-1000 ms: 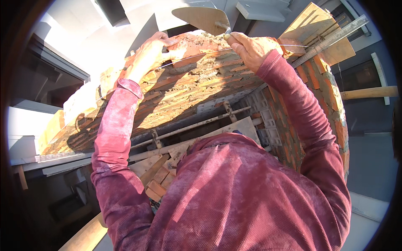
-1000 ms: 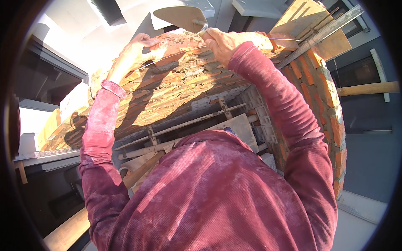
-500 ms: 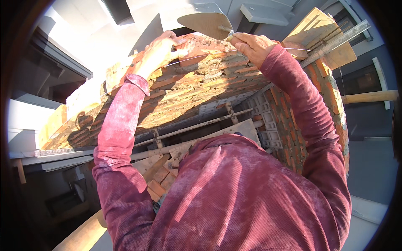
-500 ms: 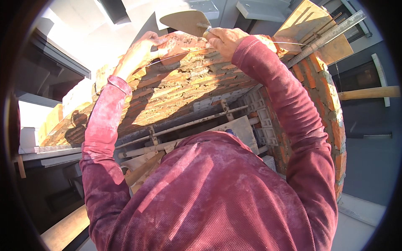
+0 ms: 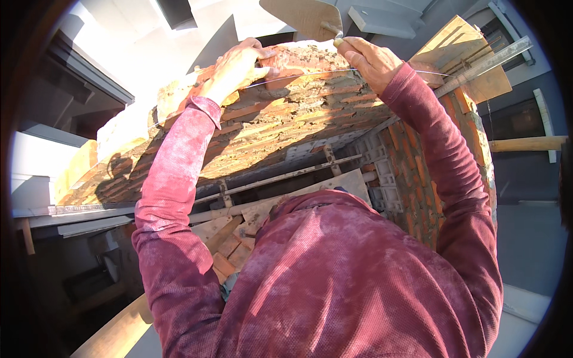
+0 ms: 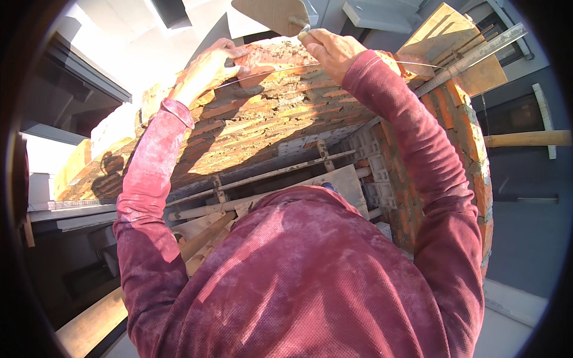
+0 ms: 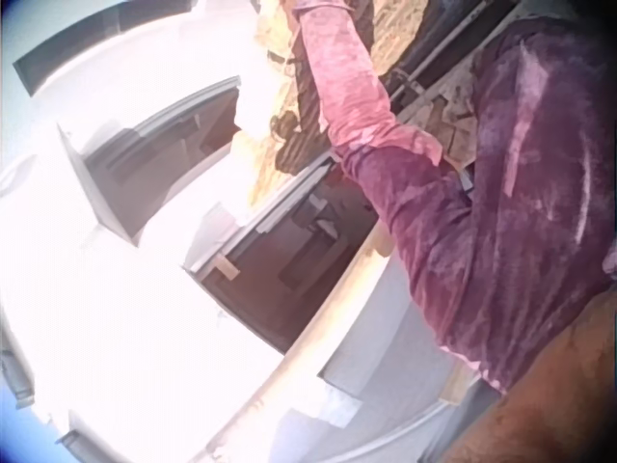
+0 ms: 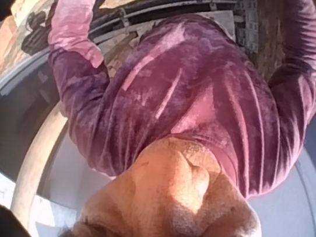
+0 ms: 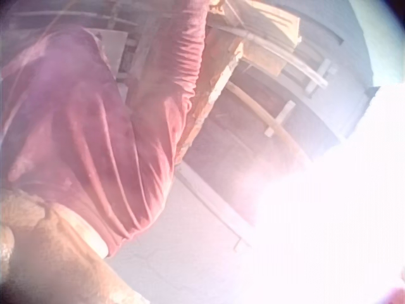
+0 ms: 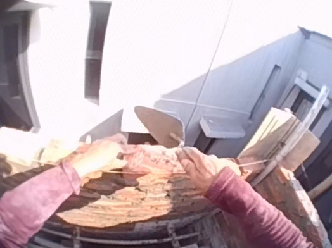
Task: The person scoops mortar from a bucket using a trowel and applies it to a brick wall. They place bricks onto the mortar, align them with a string line, and tap them into position. The person repeats this process, adding mortar and bricks to build up the wall.
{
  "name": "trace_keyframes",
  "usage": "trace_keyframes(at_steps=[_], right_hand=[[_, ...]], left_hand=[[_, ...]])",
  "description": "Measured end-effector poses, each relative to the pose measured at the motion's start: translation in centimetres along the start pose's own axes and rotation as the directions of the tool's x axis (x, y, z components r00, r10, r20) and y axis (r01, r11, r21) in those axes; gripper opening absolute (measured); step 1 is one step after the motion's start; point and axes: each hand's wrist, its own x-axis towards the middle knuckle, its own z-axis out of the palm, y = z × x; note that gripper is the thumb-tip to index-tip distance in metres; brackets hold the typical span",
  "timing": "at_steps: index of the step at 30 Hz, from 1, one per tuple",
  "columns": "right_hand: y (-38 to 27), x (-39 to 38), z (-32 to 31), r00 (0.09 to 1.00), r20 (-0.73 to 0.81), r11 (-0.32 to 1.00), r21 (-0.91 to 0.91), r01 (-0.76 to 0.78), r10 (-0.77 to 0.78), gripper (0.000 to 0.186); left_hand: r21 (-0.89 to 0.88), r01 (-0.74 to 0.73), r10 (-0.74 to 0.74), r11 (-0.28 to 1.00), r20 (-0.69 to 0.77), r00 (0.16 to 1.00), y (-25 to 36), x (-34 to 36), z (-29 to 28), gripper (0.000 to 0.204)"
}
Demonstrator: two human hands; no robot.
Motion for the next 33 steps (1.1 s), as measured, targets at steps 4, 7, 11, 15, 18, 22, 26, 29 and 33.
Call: trace_keyframes(at_steps=[4, 7, 11, 15, 18, 22, 26, 29, 33], right_hand=[[-0.7, 0.0, 1.0, 0.965, 0.201, 0.98, -0.141, -0.141, 0.168, 0.034], [-0.6, 0.2, 0.2, 0.996, 0.072, 0.998, -0.047, -0.045, 0.049, 0.035], [-1.6, -0.2, 0.6, 0.988, 0.041, 0.988, -0.026, -0.15, 0.151, 0.037], [-0.5, -0.8, 1.1, 0.978, 0.098, 0.983, -0.039, -0.18, 0.183, 0.038], [0.4, 0.1, 0.6, 0.983, 0.111, 0.989, -0.001, -0.147, 0.147, 0.038], [-0.6, -0.4, 0.8, 0.971, 0.142, 0.981, -0.056, -0.186, 0.192, 0.039], [-0.1, -0.6, 1.2, 1.0, 0.008, 0.999, -0.052, -0.008, 0.009, 0.037], [-1.1, -0.2, 0.3, 0.988, 0.14, 0.997, -0.063, -0.048, 0.057, 0.036], [0.4, -0.4, 2.1, 0.996, 0.061, 0.997, -0.033, -0.068, 0.07, 0.038]], left_hand=[[-0.013, -0.016, 0.016, 1.0, 0.001, 1.0, -0.1, 0.9, 0.2, 0.047], [-0.052, -0.033, 0.031, 0.998, -0.024, 0.999, -0.2, 0.3, 0.1, 0.049], [-0.007, -0.016, 0.016, 1.0, 0.04, 0.999, -0.4, 0.5, 0.1, 0.049], [-0.006, -0.029, 0.029, 1.0, -0.017, 0.999, -0.1, 0.5, 0.2, 0.049], [0.001, -0.063, 0.063, 0.998, -0.094, 0.994, -0.5, 0.4, 0.6, 0.048], [-0.01, -0.067, 0.067, 0.998, -0.047, 0.997, -0.1, 0.4, 0.0, 0.046], [0.004, -0.064, 0.064, 0.998, -0.094, 0.993, -0.3, 0.2, 0.4, 0.046], [-0.014, -0.071, 0.069, 0.997, -0.126, 0.99, -0.8, 0.1, 0.6, 0.046], [0.003, -0.072, 0.072, 0.997, -0.065, 0.995, -0.6, 0.4, 0.6, 0.047]])
